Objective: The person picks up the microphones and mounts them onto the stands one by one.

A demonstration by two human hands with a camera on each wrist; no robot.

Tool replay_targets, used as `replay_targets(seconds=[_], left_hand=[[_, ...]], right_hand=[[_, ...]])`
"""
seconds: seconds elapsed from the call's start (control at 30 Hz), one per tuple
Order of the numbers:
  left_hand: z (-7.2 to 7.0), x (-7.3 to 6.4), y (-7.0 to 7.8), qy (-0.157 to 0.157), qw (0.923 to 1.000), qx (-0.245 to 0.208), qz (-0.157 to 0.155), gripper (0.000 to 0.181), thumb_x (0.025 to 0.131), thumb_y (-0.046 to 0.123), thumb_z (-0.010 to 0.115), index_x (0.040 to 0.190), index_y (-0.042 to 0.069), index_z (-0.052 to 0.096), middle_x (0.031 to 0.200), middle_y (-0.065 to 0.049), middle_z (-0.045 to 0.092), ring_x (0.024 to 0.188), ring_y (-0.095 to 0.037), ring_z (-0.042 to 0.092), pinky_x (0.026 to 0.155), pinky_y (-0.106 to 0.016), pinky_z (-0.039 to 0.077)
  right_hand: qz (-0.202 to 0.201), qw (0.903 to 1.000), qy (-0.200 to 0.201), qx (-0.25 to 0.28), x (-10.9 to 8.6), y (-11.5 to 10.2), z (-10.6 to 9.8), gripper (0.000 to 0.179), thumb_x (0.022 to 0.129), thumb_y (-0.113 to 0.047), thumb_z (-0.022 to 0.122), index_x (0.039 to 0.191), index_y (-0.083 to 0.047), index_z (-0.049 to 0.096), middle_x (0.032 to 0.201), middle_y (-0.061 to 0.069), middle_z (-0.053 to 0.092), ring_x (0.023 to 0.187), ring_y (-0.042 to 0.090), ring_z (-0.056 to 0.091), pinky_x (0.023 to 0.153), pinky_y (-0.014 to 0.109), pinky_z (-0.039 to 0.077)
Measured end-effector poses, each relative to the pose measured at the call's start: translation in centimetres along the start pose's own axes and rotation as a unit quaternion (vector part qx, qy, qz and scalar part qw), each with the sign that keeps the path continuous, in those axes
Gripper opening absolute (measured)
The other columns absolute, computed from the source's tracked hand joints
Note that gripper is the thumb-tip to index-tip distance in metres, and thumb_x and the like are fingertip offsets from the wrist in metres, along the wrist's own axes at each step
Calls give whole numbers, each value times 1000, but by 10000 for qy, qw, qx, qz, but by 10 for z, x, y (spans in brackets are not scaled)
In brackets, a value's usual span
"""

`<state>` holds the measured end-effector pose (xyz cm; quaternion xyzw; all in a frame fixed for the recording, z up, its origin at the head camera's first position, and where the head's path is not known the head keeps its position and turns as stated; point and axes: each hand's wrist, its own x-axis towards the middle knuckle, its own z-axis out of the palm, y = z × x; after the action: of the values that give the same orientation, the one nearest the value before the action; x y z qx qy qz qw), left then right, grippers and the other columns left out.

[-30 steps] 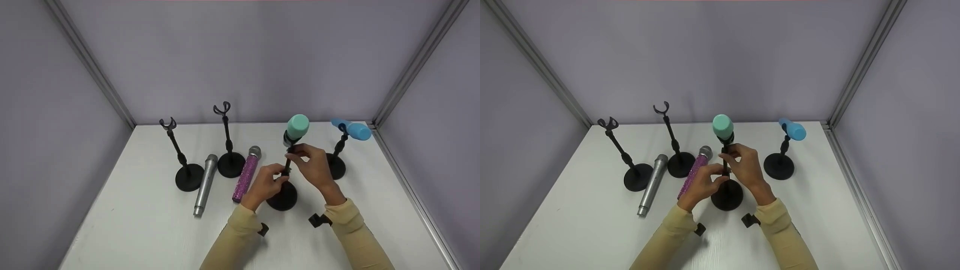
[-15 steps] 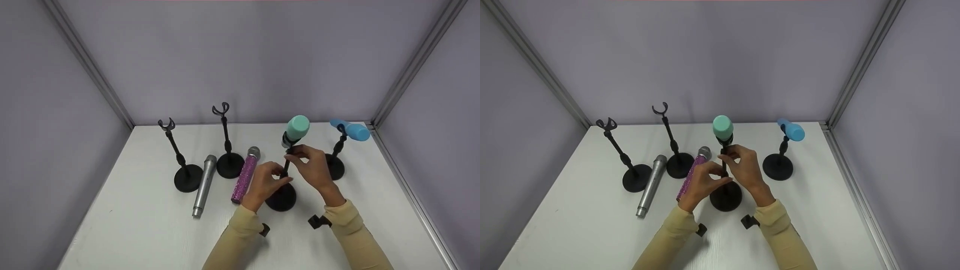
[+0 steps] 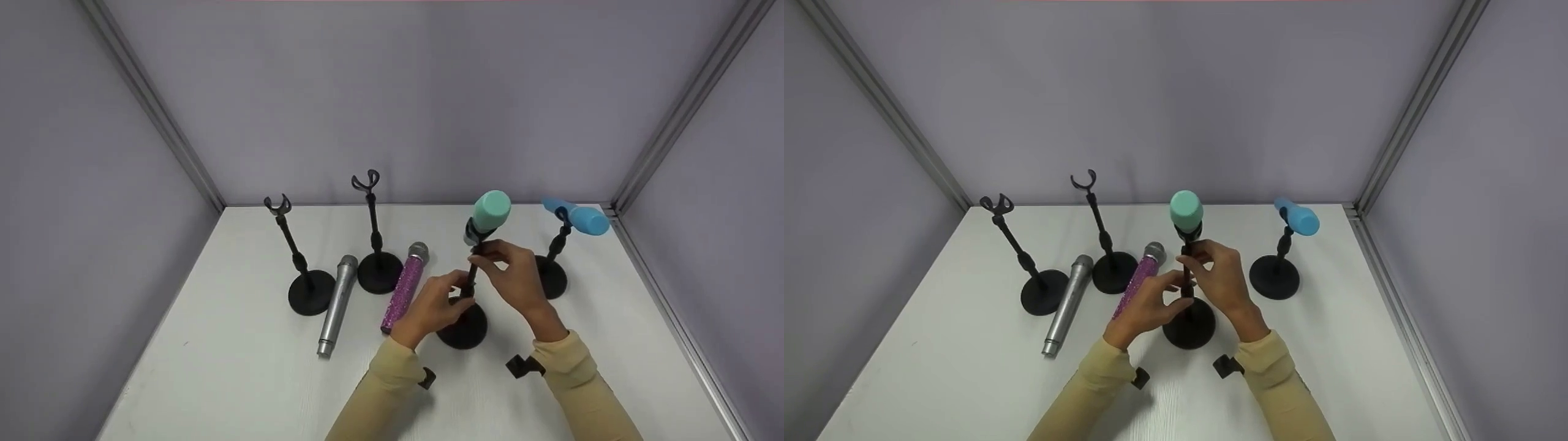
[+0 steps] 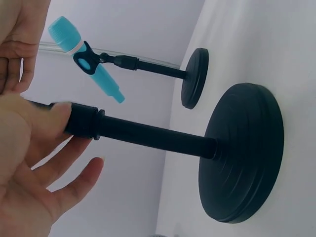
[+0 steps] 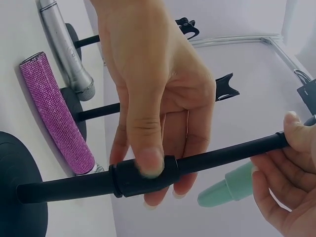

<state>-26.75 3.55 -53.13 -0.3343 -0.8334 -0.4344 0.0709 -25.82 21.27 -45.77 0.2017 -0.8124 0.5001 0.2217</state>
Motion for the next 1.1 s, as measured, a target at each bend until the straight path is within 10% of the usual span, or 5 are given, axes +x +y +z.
replay_targets(seconds=[0.4, 0.9, 1.1], left_hand=[[13, -2, 1, 1320, 9902, 439, 139, 27, 86, 22, 85, 101, 6, 70, 95, -6, 73, 88, -16, 71, 79, -27, 62], [4, -3, 6, 515, 9981, 324, -30, 18, 96, -1, 67, 113, 4, 70, 110, -8, 72, 107, -17, 70, 96, -30, 58], [7, -4, 6, 770, 9956, 525, -95, 26, 90, 20, 80, 111, 7, 72, 104, -5, 74, 98, -16, 72, 86, -24, 59]], right_hand=[[-171, 9998, 47, 67, -1, 3, -3, 10, 87, -4, 80, 96, -3, 78, 90, 9, 79, 85, -4, 70, 80, 9, 54], [-129, 9999, 18, 6, 2, -1, 1, 9, 88, -7, 80, 96, -4, 78, 91, 8, 79, 85, -4, 69, 80, 9, 54], [-158, 9999, 30, -25, 0, 0, 0, 9, 87, -6, 80, 96, -5, 78, 90, 8, 79, 85, -3, 70, 79, 9, 54]])
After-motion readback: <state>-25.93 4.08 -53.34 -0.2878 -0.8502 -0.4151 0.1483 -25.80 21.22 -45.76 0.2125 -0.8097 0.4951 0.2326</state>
